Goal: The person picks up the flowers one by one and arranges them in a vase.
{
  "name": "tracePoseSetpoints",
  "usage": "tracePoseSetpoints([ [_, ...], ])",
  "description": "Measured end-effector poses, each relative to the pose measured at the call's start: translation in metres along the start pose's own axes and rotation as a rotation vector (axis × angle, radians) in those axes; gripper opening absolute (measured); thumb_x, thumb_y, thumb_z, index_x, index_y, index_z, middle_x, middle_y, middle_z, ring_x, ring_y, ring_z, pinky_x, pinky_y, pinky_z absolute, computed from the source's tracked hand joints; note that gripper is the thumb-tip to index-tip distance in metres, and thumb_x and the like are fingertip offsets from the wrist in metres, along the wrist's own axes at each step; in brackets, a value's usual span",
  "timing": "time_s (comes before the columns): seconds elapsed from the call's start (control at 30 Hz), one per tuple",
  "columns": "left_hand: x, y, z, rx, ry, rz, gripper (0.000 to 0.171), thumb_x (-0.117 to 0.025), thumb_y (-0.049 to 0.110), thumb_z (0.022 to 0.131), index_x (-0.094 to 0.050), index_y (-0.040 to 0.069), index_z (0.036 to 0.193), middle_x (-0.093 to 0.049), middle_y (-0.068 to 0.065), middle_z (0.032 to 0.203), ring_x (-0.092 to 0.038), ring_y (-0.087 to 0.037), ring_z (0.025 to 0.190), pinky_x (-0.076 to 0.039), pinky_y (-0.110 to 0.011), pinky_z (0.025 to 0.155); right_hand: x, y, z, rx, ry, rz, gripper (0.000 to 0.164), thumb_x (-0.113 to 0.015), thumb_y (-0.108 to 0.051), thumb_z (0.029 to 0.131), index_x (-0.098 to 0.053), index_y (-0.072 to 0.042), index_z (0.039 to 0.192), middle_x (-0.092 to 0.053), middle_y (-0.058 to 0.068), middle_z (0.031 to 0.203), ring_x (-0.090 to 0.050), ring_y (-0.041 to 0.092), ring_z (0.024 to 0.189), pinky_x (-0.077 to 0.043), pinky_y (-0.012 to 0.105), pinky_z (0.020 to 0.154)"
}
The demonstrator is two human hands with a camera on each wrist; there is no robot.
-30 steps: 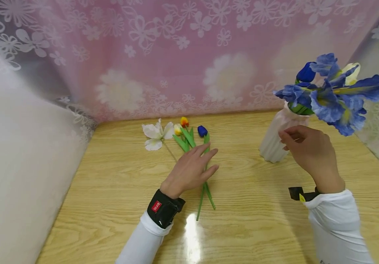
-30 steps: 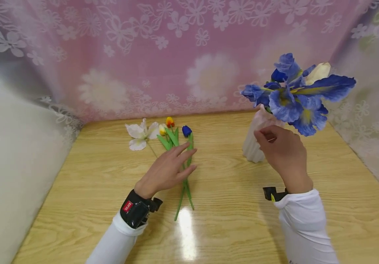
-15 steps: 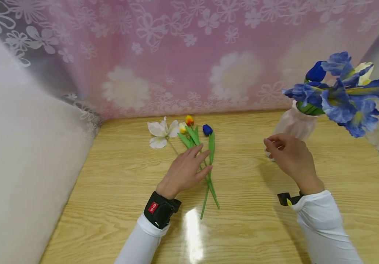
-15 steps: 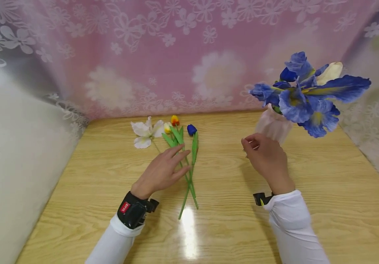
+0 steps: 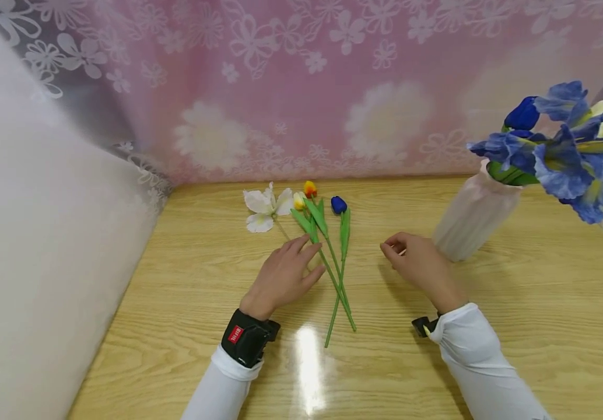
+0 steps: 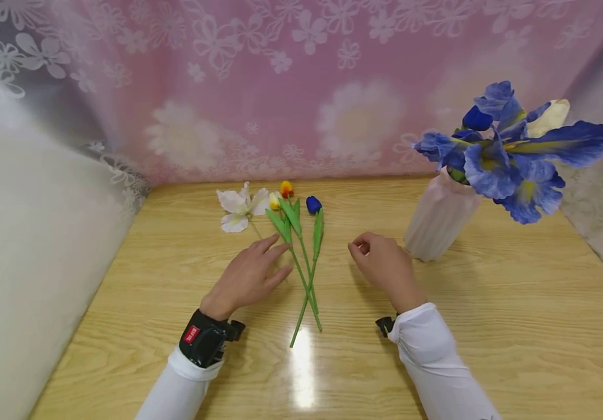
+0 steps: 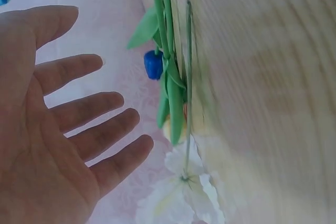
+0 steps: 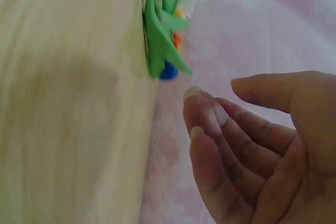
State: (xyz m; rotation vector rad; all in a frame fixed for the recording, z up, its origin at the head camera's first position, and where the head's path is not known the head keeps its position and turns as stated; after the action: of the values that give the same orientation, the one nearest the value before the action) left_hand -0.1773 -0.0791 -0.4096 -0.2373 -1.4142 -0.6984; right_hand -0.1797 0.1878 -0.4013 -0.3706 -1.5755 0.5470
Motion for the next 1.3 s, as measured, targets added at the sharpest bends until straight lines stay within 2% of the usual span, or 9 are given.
tracePoseSetpoints([
  [0.13, 0.001, -0.006, -0.007, 0.043, -0.025, -0.026, 0.047, -0.051, 0.039, 0.099, -0.054, 0.01, 0.136, -0.042, -0.016, 0.143, -0.043, -0.032, 0.128, -0.042, -0.05, 0.096, -0.02, -0.012, 0.003, 0.015, -0.025, -0.023, 0.033, -0.054, -0.034, 0.098, -0.069, -0.008, 0.11, -0.068, 0.004, 0.096, -0.063, 0.021, 0.081, -0.051, 0.04, 0.066],
  [0.33, 0.0, -0.011, -0.014, 0.055, -0.023, -0.015, 0.047, -0.051, 0.04, 0.099, -0.054, 0.01, 0.136, -0.043, -0.017, 0.143, -0.044, -0.033, 0.127, -0.043, -0.05, 0.095, -0.04, -0.026, 0.005, 0.019, -0.041, -0.034, 0.028, -0.058, -0.031, 0.096, -0.072, -0.01, 0.107, -0.069, 0.0, 0.091, -0.062, 0.015, 0.071, -0.049, 0.035, 0.056],
  [0.67, 0.003, -0.017, -0.021, 0.077, -0.01, -0.015, 0.045, -0.051, 0.037, 0.099, -0.055, 0.01, 0.135, -0.044, -0.017, 0.142, -0.043, -0.033, 0.128, -0.041, -0.051, 0.096, -0.046, -0.036, 0.009, -0.009, -0.054, -0.032, 0.025, -0.06, -0.029, 0.094, -0.075, -0.01, 0.102, -0.069, 0.0, 0.089, -0.059, 0.013, 0.067, -0.045, 0.031, 0.049],
  [0.93, 0.005, -0.023, -0.027, 0.098, -0.016, -0.003, 0.045, -0.052, 0.038, 0.098, -0.056, 0.011, 0.134, -0.044, -0.016, 0.142, -0.043, -0.032, 0.128, -0.042, -0.051, 0.096, -0.053, -0.04, 0.014, -0.005, -0.089, -0.022, 0.02, -0.062, -0.026, 0.093, -0.075, -0.012, 0.091, -0.064, -0.004, 0.073, -0.051, 0.014, 0.057, -0.04, 0.03, 0.046],
  [1.07, 0.005, -0.025, -0.03, 0.106, -0.022, -0.017, 0.045, -0.052, 0.037, 0.099, -0.055, 0.01, 0.135, -0.044, -0.017, 0.142, -0.043, -0.032, 0.128, -0.041, -0.051, 0.097, -0.057, -0.041, 0.017, 0.007, -0.095, -0.029, 0.023, -0.064, -0.028, 0.093, -0.074, -0.012, 0.079, -0.056, -0.004, 0.059, -0.048, 0.013, 0.051, -0.036, 0.027, 0.043],
  [1.17, 0.004, -0.026, -0.031, 0.112, -0.019, -0.016, 0.045, -0.051, 0.038, 0.099, -0.056, 0.01, 0.135, -0.044, -0.017, 0.142, -0.042, -0.032, 0.129, -0.04, -0.051, 0.097, -0.058, -0.043, 0.019, 0.007, -0.119, -0.028, 0.032, -0.064, -0.029, 0.092, -0.068, -0.012, 0.065, -0.05, -0.004, 0.05, -0.044, 0.011, 0.046, -0.031, 0.024, 0.041],
  [1.3, 0.005, -0.027, -0.033, 0.117, -0.011, -0.015, 0.045, -0.051, 0.038, 0.099, -0.056, 0.011, 0.134, -0.044, -0.016, 0.142, -0.042, -0.031, 0.129, -0.041, -0.051, 0.097, -0.06, -0.046, 0.022, -0.017, -0.165, -0.001, 0.038, -0.065, -0.028, 0.091, -0.066, -0.011, 0.057, -0.053, -0.004, 0.047, -0.046, 0.01, 0.044, -0.031, 0.023, 0.041],
])
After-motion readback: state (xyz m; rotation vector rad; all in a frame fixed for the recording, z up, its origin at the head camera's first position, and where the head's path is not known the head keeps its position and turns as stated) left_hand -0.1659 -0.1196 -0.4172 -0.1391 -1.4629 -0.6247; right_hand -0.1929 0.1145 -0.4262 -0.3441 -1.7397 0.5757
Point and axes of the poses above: each hand's wrist, its own z-axis towards the middle knuckle, its own x-axis out of the back of the hand, y = z × x, the point moved 1 cm from there along z, towards the middle knuckle
